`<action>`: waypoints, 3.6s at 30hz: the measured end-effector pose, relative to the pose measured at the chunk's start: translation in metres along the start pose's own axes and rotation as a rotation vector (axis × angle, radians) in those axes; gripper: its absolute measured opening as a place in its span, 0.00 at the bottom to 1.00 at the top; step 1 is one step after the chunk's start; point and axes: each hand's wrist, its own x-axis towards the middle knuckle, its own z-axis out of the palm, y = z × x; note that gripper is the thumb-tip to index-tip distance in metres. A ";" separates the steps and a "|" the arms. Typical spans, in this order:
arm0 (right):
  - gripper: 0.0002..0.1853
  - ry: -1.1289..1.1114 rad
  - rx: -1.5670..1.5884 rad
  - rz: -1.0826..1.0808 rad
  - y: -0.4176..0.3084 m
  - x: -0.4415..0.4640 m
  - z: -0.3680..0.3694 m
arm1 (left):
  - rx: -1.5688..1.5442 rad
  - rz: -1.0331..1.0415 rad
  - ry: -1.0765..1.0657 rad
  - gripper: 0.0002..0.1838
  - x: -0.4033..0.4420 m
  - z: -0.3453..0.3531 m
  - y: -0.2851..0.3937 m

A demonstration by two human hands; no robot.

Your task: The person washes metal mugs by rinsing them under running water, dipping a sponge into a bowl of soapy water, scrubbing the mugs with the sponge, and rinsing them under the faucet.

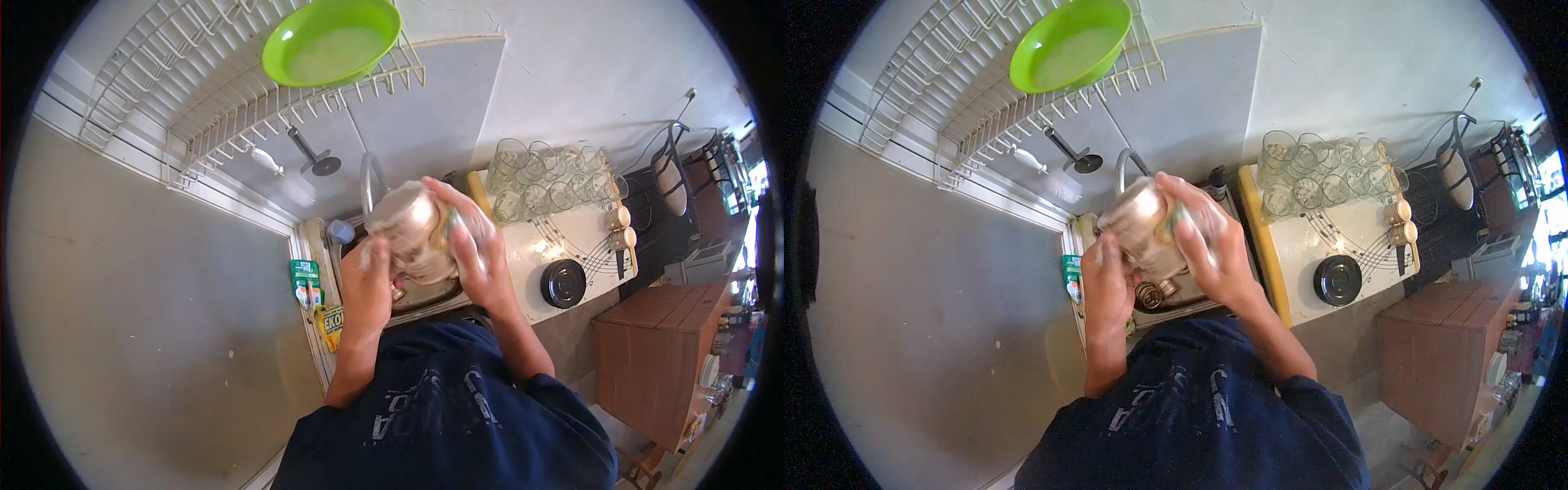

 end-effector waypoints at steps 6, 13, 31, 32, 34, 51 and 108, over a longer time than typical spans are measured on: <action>0.23 0.017 -0.286 0.106 -0.019 0.013 0.005 | 0.367 0.106 -0.112 0.23 -0.008 0.011 0.003; 0.26 -0.144 -0.463 -0.259 -0.009 -0.017 -0.011 | 0.147 0.116 0.015 0.24 -0.001 0.013 0.006; 0.30 -0.016 0.320 0.513 -0.012 0.007 -0.029 | 0.295 0.094 -0.091 0.22 -0.007 0.029 0.005; 0.30 -0.009 0.319 0.513 -0.013 0.012 -0.029 | 0.298 0.092 -0.097 0.22 -0.009 0.030 0.008; 0.28 0.086 -0.026 0.130 -0.021 0.021 -0.026 | 0.418 0.141 -0.215 0.22 -0.009 0.031 0.013; 0.20 -0.579 -0.333 -0.364 -0.031 0.019 -0.059 | 0.964 0.644 -0.244 0.19 -0.021 0.034 0.001; 0.34 0.156 -0.233 -0.002 -0.002 -0.034 0.076 | 0.163 0.503 0.312 0.17 0.005 -0.025 -0.020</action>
